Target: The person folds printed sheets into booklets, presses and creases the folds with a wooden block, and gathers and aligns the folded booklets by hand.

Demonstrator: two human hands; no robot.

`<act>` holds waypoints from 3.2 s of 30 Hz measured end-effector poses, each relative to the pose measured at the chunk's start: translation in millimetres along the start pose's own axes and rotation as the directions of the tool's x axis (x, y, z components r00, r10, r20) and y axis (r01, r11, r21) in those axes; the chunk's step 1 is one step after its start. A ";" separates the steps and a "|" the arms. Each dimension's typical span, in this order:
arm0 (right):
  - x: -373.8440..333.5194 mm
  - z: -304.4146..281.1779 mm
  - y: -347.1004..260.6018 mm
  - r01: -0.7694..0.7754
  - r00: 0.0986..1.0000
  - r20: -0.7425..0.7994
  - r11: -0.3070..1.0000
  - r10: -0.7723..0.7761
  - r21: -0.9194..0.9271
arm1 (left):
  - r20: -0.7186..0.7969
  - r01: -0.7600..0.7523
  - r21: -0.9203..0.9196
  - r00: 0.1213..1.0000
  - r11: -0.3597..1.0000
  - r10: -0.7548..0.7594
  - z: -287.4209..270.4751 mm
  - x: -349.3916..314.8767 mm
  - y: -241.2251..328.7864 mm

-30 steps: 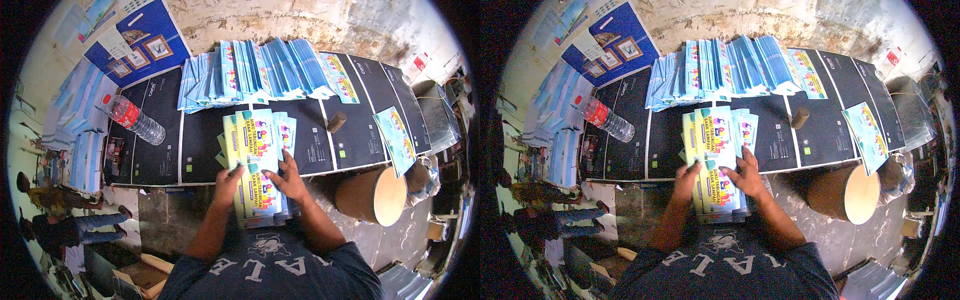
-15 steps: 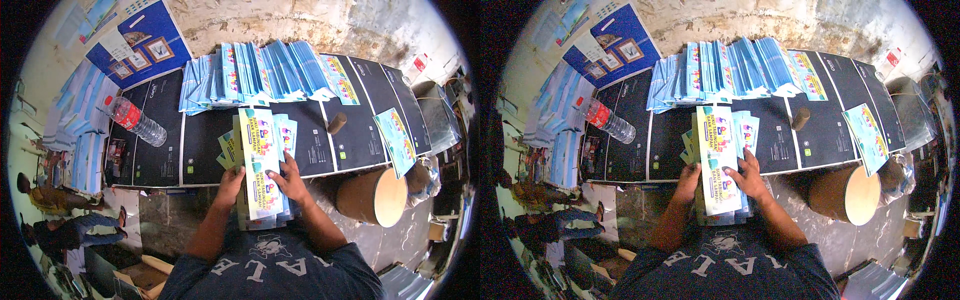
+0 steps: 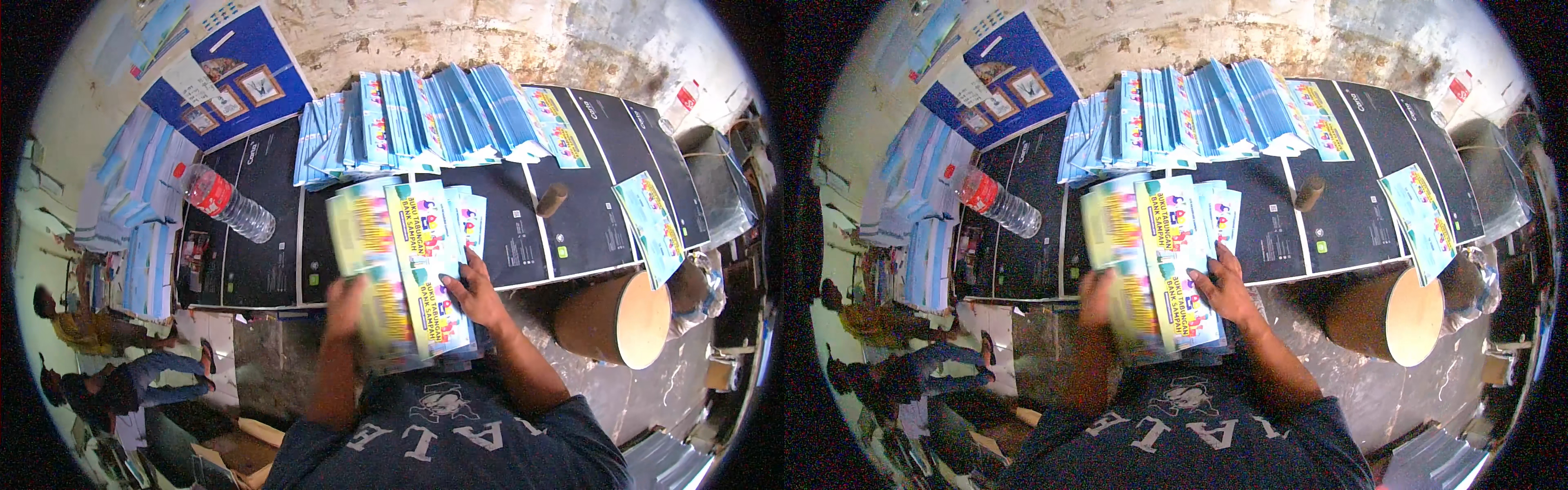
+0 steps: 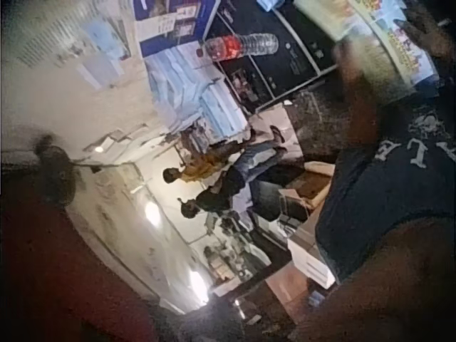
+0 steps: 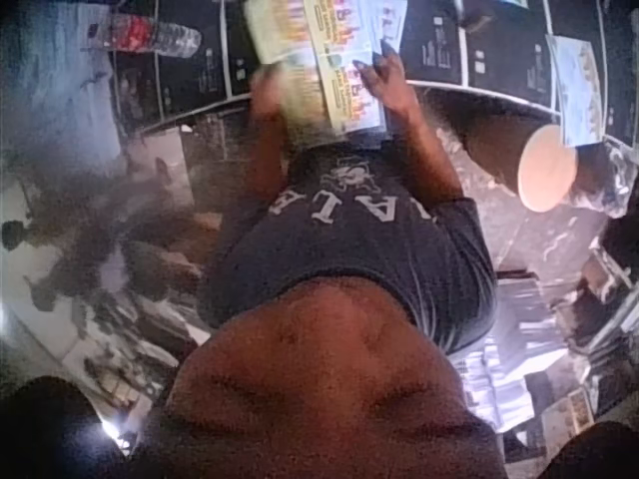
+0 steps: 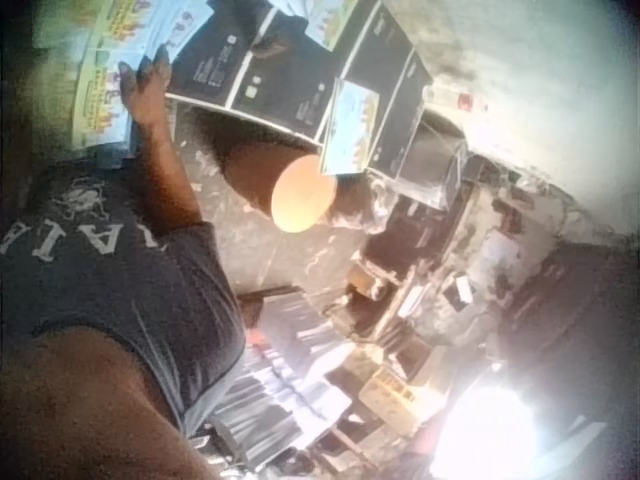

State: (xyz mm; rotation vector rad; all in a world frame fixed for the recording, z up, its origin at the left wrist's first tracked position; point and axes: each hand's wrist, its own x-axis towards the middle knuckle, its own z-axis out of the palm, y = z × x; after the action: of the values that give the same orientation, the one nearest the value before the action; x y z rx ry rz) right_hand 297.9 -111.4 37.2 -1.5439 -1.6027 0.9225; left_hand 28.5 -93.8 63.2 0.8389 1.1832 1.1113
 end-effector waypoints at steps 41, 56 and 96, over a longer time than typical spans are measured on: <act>-3.3 9.9 1.3 0.049 0.998 -0.027 0.976 -0.056 -0.211 | -0.092 0.073 0.014 0.993 0.997 -0.071 -24.5 2.6 23.7; -1.9 12.1 -5.4 0.045 0.998 -0.038 0.974 -0.055 -0.223 | 0.021 -0.120 -0.156 0.992 0.980 0.125 25.6 18.7 -23.4; 2.3 9.8 2.2 -0.036 0.999 -0.023 0.979 0.032 -0.201 | 0.053 -0.071 0.144 0.997 0.987 0.064 30.9 21.4 -11.1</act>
State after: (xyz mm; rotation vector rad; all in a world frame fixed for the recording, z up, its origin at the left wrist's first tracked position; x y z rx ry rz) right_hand 290.3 -109.1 30.6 -1.7176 -1.7030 0.7791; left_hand 61.3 -74.7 53.4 1.0191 1.2139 1.0630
